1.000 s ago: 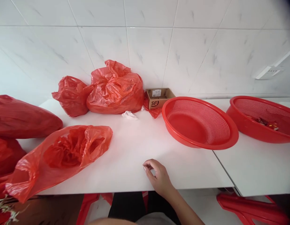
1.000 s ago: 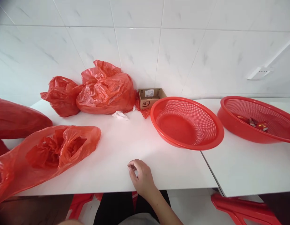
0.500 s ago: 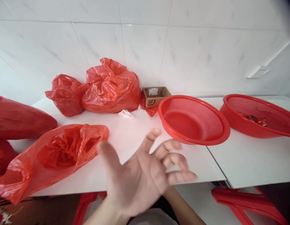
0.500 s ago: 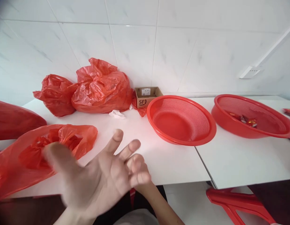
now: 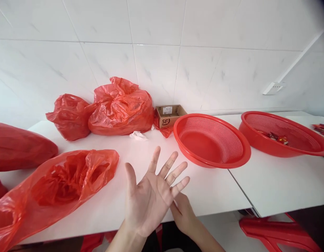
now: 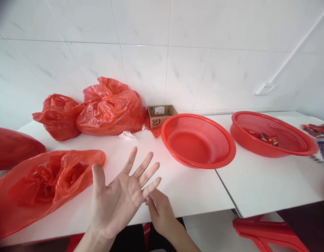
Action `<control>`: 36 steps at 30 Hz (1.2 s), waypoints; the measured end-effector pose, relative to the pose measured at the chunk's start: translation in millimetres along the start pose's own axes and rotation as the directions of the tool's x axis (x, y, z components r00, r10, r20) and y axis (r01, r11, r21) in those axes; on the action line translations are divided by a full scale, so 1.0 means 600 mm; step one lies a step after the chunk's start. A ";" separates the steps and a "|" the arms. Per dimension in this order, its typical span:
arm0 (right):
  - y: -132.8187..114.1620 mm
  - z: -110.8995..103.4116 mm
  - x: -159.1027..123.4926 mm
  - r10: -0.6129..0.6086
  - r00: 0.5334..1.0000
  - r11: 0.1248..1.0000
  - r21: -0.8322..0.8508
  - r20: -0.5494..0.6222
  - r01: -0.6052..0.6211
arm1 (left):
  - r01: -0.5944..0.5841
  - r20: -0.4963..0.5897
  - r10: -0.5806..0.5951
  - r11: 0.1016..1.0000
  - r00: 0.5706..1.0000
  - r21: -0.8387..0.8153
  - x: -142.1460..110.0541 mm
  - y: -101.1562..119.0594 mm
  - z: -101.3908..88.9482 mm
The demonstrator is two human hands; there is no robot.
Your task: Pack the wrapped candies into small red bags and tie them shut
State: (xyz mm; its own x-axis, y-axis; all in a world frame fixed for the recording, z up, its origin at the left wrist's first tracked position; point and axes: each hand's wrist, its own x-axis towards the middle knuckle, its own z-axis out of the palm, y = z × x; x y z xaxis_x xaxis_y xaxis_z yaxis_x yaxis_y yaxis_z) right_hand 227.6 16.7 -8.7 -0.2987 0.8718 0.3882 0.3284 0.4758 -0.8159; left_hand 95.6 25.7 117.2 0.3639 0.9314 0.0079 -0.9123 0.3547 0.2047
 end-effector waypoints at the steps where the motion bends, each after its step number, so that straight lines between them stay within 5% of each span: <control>1: 0.007 -0.026 -0.006 0.004 1.000 1.000 0.006 -0.019 -0.004 | -0.004 -0.024 0.004 1.000 1.000 0.010 0.002 0.002 -0.006; 4: 0.045 -0.150 -0.016 0.079 0.959 0.991 -0.079 -0.274 -0.104 | -0.034 -0.125 0.043 0.997 0.991 0.074 0.006 0.009 -0.026; 7: 0.098 -0.317 -0.006 0.037 0.733 0.950 -0.205 -0.679 -0.237 | -0.032 -0.226 0.074 0.983 0.971 0.183 0.013 0.009 -0.043; 9: 0.134 -0.427 0.011 0.011 0.656 0.865 -0.322 -0.755 -0.385 | -0.027 -0.301 0.108 0.965 0.948 0.261 0.021 0.003 -0.048; 10: 0.151 -0.475 0.022 -0.001 0.643 0.765 -0.415 -0.766 -0.493 | -0.027 -0.341 0.131 0.955 0.931 0.294 0.026 -0.002 -0.048; 12: 0.185 -0.551 0.045 0.016 0.675 0.410 -0.611 -0.738 -0.677 | -0.031 -0.406 0.181 0.937 0.896 0.349 0.035 -0.012 -0.047; 14: 0.216 -0.598 0.065 0.073 0.690 0.213 -0.665 -0.720 -0.716 | -0.027 -0.447 0.210 0.924 0.870 0.382 0.045 -0.022 -0.047; 20: 0.276 -0.620 0.070 0.252 0.718 0.064 -0.729 -0.649 -0.682 | 0.028 -0.481 0.213 0.894 0.851 0.447 0.088 -0.034 -0.073; 25: 0.269 -0.612 0.045 0.333 0.751 0.044 -0.786 -0.570 -0.616 | 0.089 -0.453 0.208 0.829 0.867 0.551 0.144 -0.039 -0.093; 28: 0.234 -0.621 0.035 0.347 0.762 0.047 -0.801 -0.548 -0.597 | 0.116 -0.425 0.193 0.791 0.884 0.601 0.179 -0.050 -0.095; 32: 0.152 -0.640 0.032 0.304 0.791 0.049 -0.820 -0.531 -0.570 | 0.125 -0.273 0.063 0.775 0.960 0.619 0.240 -0.083 -0.100; 36: 0.043 -0.630 0.045 0.165 0.877 0.066 -0.882 -0.452 -0.467 | 0.174 -0.178 -0.075 0.744 0.981 0.646 0.310 -0.152 -0.103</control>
State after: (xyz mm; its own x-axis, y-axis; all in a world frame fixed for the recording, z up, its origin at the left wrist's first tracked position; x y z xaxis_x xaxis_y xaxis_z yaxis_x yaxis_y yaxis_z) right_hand 566.9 96.7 142.7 0.1972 0.8952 0.3997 0.9512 -0.2734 0.1430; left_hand 235.1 171.6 39.6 0.3918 0.9020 -0.1815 -0.4938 0.3726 0.7857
